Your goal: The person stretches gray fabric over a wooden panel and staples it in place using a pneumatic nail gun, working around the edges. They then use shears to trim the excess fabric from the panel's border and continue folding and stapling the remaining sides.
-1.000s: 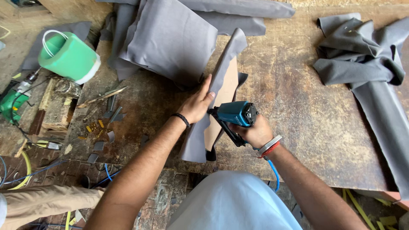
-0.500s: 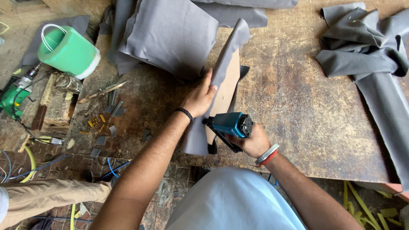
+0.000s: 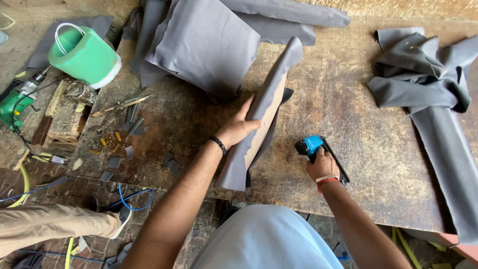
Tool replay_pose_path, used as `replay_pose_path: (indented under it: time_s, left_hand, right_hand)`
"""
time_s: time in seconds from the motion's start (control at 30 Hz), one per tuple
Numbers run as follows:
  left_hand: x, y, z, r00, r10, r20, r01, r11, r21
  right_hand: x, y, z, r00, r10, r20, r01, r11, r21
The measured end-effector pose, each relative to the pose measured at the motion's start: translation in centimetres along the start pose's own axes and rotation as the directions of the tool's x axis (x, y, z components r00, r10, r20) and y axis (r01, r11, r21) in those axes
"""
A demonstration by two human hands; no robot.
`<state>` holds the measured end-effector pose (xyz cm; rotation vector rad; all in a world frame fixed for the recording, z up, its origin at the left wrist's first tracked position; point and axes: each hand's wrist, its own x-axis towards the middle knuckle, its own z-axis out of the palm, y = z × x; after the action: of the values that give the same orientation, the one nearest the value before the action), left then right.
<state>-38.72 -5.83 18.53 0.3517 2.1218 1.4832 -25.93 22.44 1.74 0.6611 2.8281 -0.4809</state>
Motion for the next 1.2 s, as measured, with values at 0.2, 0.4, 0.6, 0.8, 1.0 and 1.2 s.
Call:
replay_pose_path:
  time_s: [0.2, 0.4, 0.6, 0.8, 1.0, 1.2]
  left_hand:
    - [0.5, -0.7, 1.2, 0.994, 0.106, 0.037, -0.103, 0.992, -0.069]
    - [0.7, -1.5, 2.0, 0.986, 0.132, 0.098, -0.122, 0.988, -0.097]
    - [-3.8, -6.8, 1.8, 0.934, -0.297, 0.198, 0.352, 0.673, -0.651]
    - [-7.4, -11.0, -9.8, 0.991, 0.127, -0.038, -0.13, 0.868, -0.479]
    - [-5.4, -7.6, -11.9, 0.935, 0.347, -0.066, -0.235, 0.473, -0.849]
    - [-0.6, -2.3, -9.1, 0.95, 0.246, -0.192, -0.295, 0.908, -0.296]
  right_hand:
    - [0.5, -4.5, -7.0, 0.986, -0.138, -0.091, 0.14, 0.99, 0.012]
    - [-1.1, -14.5, -18.1, 0.2, -0.894, -0.401, 0.846, 0.364, -0.391]
    - [1.1, -19.2, -21.3, -0.009, -0.992, -0.128, 0.941, 0.035, -0.335]
    - [2.5, -16.7, -22.6, 0.523, -0.701, -0.486, 0.819, 0.57, 0.059]
    - [8.1, -14.4, -12.2, 0.976, -0.045, -0.215, 0.197, 0.611, 0.767]
    - [4.4, -16.1, 0.9, 0.989, -0.147, -0.032, 0.142, 0.849, 0.51]
